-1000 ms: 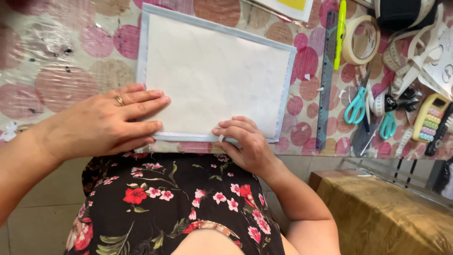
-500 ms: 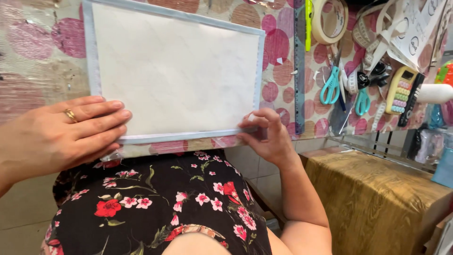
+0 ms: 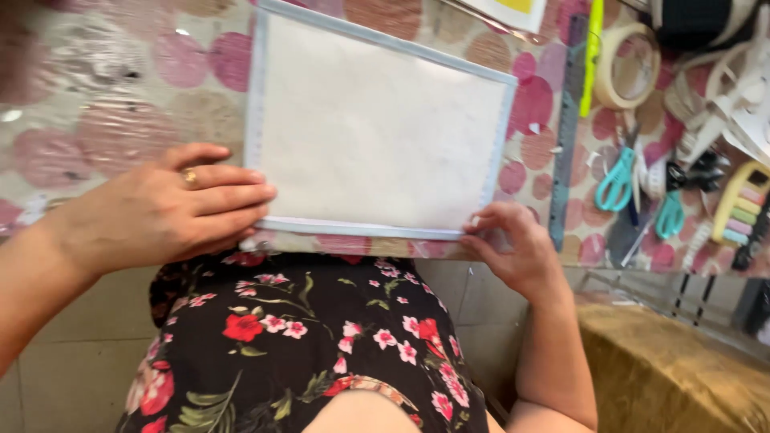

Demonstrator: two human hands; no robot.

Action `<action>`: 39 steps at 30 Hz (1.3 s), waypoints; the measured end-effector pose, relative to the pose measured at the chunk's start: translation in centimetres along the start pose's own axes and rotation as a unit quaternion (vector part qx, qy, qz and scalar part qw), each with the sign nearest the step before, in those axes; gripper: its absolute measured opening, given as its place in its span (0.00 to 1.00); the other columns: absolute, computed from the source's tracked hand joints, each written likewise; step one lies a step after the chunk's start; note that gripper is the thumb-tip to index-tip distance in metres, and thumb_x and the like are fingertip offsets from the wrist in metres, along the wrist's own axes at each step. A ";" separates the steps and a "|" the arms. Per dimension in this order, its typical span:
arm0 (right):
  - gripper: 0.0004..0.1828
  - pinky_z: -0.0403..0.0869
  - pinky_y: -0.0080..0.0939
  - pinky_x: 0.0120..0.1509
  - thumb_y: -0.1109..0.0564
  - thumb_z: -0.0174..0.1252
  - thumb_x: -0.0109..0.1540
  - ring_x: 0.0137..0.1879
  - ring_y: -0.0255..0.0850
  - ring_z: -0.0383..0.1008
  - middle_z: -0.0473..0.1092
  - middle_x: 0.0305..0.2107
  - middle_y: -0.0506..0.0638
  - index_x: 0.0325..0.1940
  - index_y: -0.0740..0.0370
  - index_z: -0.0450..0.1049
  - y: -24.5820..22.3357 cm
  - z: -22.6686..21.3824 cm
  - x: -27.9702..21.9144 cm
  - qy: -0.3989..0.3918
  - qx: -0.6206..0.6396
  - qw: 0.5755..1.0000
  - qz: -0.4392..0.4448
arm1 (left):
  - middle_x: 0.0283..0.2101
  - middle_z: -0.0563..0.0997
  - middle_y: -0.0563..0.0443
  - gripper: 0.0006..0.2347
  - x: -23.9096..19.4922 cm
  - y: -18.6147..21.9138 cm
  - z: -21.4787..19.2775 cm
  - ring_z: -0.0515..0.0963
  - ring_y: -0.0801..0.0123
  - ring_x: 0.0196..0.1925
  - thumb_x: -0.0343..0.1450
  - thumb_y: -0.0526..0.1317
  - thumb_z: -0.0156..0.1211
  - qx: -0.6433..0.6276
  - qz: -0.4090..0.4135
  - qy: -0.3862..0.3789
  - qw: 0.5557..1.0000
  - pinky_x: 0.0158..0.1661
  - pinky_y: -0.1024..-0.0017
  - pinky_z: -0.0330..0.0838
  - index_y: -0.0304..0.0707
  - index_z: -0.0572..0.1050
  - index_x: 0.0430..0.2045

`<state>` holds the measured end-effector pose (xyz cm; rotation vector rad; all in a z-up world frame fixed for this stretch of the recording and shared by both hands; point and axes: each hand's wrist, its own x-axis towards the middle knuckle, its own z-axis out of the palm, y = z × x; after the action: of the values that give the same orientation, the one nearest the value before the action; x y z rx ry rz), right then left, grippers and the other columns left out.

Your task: Cutting out a printed design with scissors and aligning fabric on a substrate for heat transfer

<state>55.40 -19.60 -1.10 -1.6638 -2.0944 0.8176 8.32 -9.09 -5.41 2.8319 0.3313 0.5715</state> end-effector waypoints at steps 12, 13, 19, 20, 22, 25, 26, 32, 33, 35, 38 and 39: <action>0.06 0.72 0.43 0.51 0.59 0.50 0.70 0.42 0.48 0.75 0.74 0.37 0.53 0.46 0.62 0.72 -14.8 7.8 10.1 -0.158 0.077 0.976 -0.128 | 0.60 0.80 0.54 0.14 -0.6 0.0 0.5 0.79 0.66 0.61 0.76 0.41 0.52 0.039 0.001 0.010 0.999 0.65 0.56 0.62 0.44 0.77 0.54; 0.06 0.72 0.43 0.50 0.57 0.51 0.69 0.40 0.48 0.76 0.76 0.36 0.52 0.44 0.60 0.72 -15.1 9.0 10.8 -0.178 0.085 0.973 -0.119 | 0.60 0.80 0.55 0.14 -0.6 0.0 0.5 0.79 0.66 0.61 0.76 0.42 0.52 0.038 0.001 0.008 0.999 0.65 0.56 0.62 0.43 0.77 0.55; 0.19 0.70 0.40 0.37 0.57 0.62 0.63 0.26 0.41 0.71 0.77 0.25 0.45 0.47 0.56 0.57 -16.7 9.9 12.9 -0.215 0.118 0.968 0.045 | 0.56 0.82 0.59 0.12 -0.6 0.1 0.3 0.79 0.65 0.61 0.76 0.40 0.53 0.051 0.011 0.025 0.998 0.64 0.56 0.64 0.44 0.78 0.52; 0.19 0.70 0.40 0.37 0.57 0.62 0.63 0.26 0.41 0.71 0.77 0.25 0.45 0.47 0.56 0.57 -16.8 10.0 13.0 -0.216 0.117 0.968 0.046 | 0.56 0.82 0.59 0.12 -0.6 0.1 0.3 0.79 0.65 0.61 0.76 0.40 0.53 0.050 0.010 0.026 0.998 0.64 0.56 0.64 0.44 0.78 0.52; 0.19 0.70 0.43 0.37 0.56 0.62 0.62 0.27 0.44 0.72 0.76 0.25 0.46 0.45 0.56 0.56 -16.9 10.2 13.1 -0.221 0.076 0.971 0.053 | 0.56 0.82 0.56 0.12 -0.7 0.0 0.5 0.79 0.63 0.60 0.75 0.39 0.52 0.055 0.019 0.021 0.998 0.64 0.55 0.64 0.45 0.77 0.51; 0.20 0.69 0.42 0.36 0.58 0.63 0.61 0.24 0.42 0.71 0.75 0.22 0.41 0.45 0.56 0.56 -16.9 10.4 13.3 -0.232 0.054 0.970 0.051 | 0.55 0.82 0.55 0.11 -0.6 0.2 0.3 0.79 0.62 0.60 0.75 0.39 0.53 0.050 0.016 0.021 0.998 0.64 0.54 0.65 0.44 0.78 0.50; 0.20 0.69 0.42 0.36 0.58 0.63 0.61 0.24 0.42 0.71 0.75 0.22 0.41 0.45 0.56 0.56 -17.1 10.5 13.4 -0.232 0.053 0.970 0.051 | 0.55 0.82 0.55 0.11 -0.6 0.2 0.3 0.79 0.62 0.60 0.75 0.39 0.53 0.049 0.016 0.023 0.998 0.64 0.54 0.65 0.44 0.78 0.50; 0.19 0.69 0.48 0.35 0.54 0.60 0.58 0.29 0.48 0.77 0.77 0.22 0.40 0.46 0.54 0.57 -16.9 10.6 14.3 -0.243 -0.004 0.968 0.066 | 0.54 0.81 0.54 0.16 -0.6 0.3 0.3 0.80 0.61 0.59 0.72 0.38 0.53 0.079 0.017 0.006 0.997 0.65 0.49 0.64 0.54 0.74 0.55; 0.23 0.66 0.49 0.35 0.49 0.64 0.58 0.28 0.49 0.73 0.72 0.19 0.43 0.45 0.54 0.57 -16.8 10.5 14.5 -0.250 -0.021 0.965 0.083 | 0.54 0.81 0.56 0.16 -0.5 0.3 0.2 0.81 0.61 0.58 0.73 0.41 0.53 0.084 0.014 0.001 0.996 0.66 0.45 0.61 0.53 0.74 0.55; 0.27 0.63 0.49 0.34 0.44 0.68 0.58 0.27 0.51 0.69 0.67 0.17 0.46 0.44 0.53 0.57 -16.4 10.3 14.7 -0.255 -0.040 0.961 0.100 | 0.55 0.82 0.58 0.16 -0.3 0.3 0.1 0.82 0.62 0.58 0.73 0.43 0.53 0.091 0.011 -0.002 0.996 0.68 0.42 0.58 0.51 0.75 0.56; 0.21 0.63 0.44 0.35 0.53 0.66 0.61 0.26 0.43 0.64 0.63 0.16 0.42 0.43 0.55 0.58 -16.1 10.0 14.7 -0.284 0.007 0.956 0.072 | 0.50 0.82 0.60 0.14 -0.2 0.4 0.0 0.80 0.59 0.60 0.71 0.40 0.54 0.082 0.015 -0.020 0.996 0.69 0.40 0.55 0.49 0.76 0.50; 0.18 0.63 0.44 0.35 0.56 0.63 0.58 0.25 0.42 0.62 0.62 0.17 0.42 0.42 0.55 0.58 -16.2 9.7 14.8 -0.297 0.017 0.952 0.076 | 0.49 0.82 0.60 0.12 -0.1 0.5 -0.1 0.80 0.58 0.60 0.71 0.40 0.53 0.078 0.018 -0.022 0.997 0.70 0.40 0.53 0.50 0.77 0.48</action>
<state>33.51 -9.93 0.23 -1.7247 -2.3125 1.5554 8.25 -9.56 -5.28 3.0001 0.3313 0.5099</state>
